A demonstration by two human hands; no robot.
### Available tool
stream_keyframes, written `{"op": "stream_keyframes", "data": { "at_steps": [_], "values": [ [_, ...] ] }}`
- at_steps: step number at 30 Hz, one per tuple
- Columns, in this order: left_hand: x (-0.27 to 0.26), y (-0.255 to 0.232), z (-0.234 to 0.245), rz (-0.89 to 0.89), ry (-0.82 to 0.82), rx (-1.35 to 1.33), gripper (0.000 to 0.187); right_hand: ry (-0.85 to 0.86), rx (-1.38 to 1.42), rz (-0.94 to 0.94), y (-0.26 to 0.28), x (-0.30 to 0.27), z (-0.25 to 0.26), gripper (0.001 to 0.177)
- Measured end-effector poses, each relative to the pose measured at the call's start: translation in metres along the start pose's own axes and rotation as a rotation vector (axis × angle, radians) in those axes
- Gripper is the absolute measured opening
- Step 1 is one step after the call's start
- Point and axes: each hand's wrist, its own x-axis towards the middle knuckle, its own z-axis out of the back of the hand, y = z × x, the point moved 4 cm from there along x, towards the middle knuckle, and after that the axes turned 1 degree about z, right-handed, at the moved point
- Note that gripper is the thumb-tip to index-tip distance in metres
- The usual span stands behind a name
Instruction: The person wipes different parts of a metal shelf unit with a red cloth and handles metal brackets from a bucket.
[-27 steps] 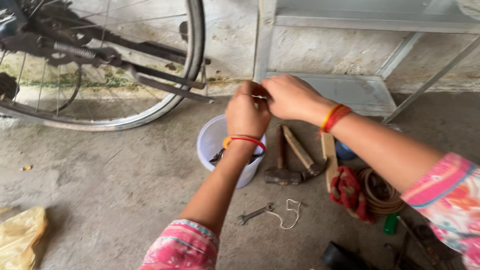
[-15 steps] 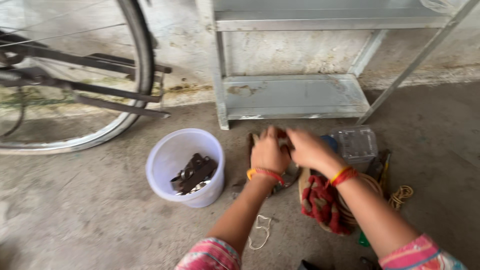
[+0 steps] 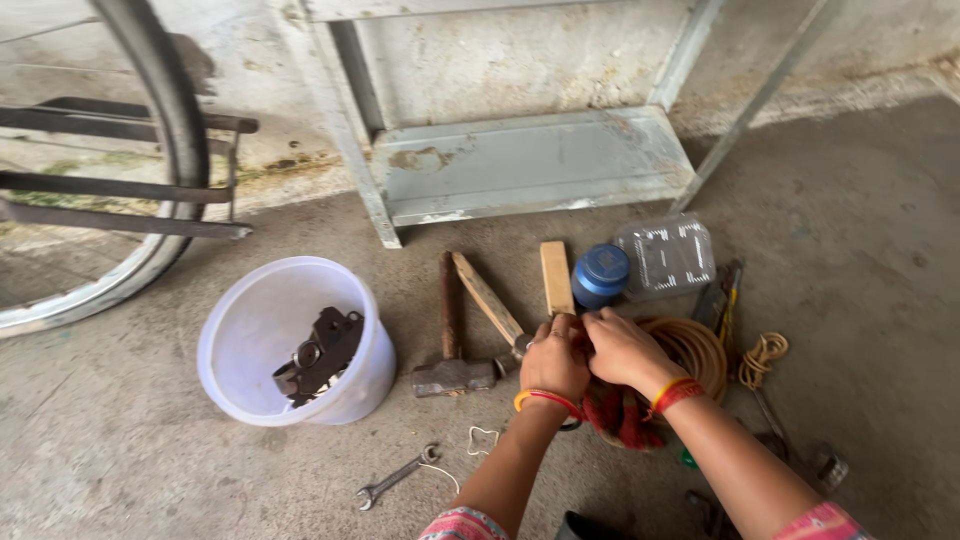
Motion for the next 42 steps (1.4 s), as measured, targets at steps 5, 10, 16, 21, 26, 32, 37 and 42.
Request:
{"op": "stream_keyframes", "data": {
  "at_steps": [5,10,16,21,26,32,37,42],
  "values": [
    [0.007,0.014,-0.015,0.013,-0.010,-0.008,0.033,-0.083,0.034,0.086,-0.004,0.012,-0.011,0.033],
    [0.025,0.020,-0.008,0.084,-0.033,0.016,0.032,-0.051,0.018,0.043,0.017,0.027,0.006,0.023],
    [0.039,0.030,0.014,0.094,-0.088,0.042,0.029,-0.050,0.035,0.078,0.045,0.040,0.018,0.023],
    [0.038,0.031,0.035,0.150,-0.173,-0.035,0.027,-0.125,0.039,0.156,0.065,0.051,0.030,0.019],
    [0.043,0.032,0.047,0.203,-0.235,-0.048,0.029,-0.179,0.203,0.162,0.083,0.053,0.051,0.016],
    [0.046,0.022,0.070,0.172,-0.306,-0.326,0.039,-0.337,0.424,0.162,0.111,0.041,0.101,0.012],
    [0.039,0.001,0.097,0.126,-0.272,-0.768,0.050,-0.425,0.738,0.254,0.127,0.037,0.132,0.012],
    [0.052,-0.013,0.120,0.319,-0.380,-0.932,0.051,-0.455,1.165,0.472,0.138,0.049,0.125,0.013]
  ]
}}
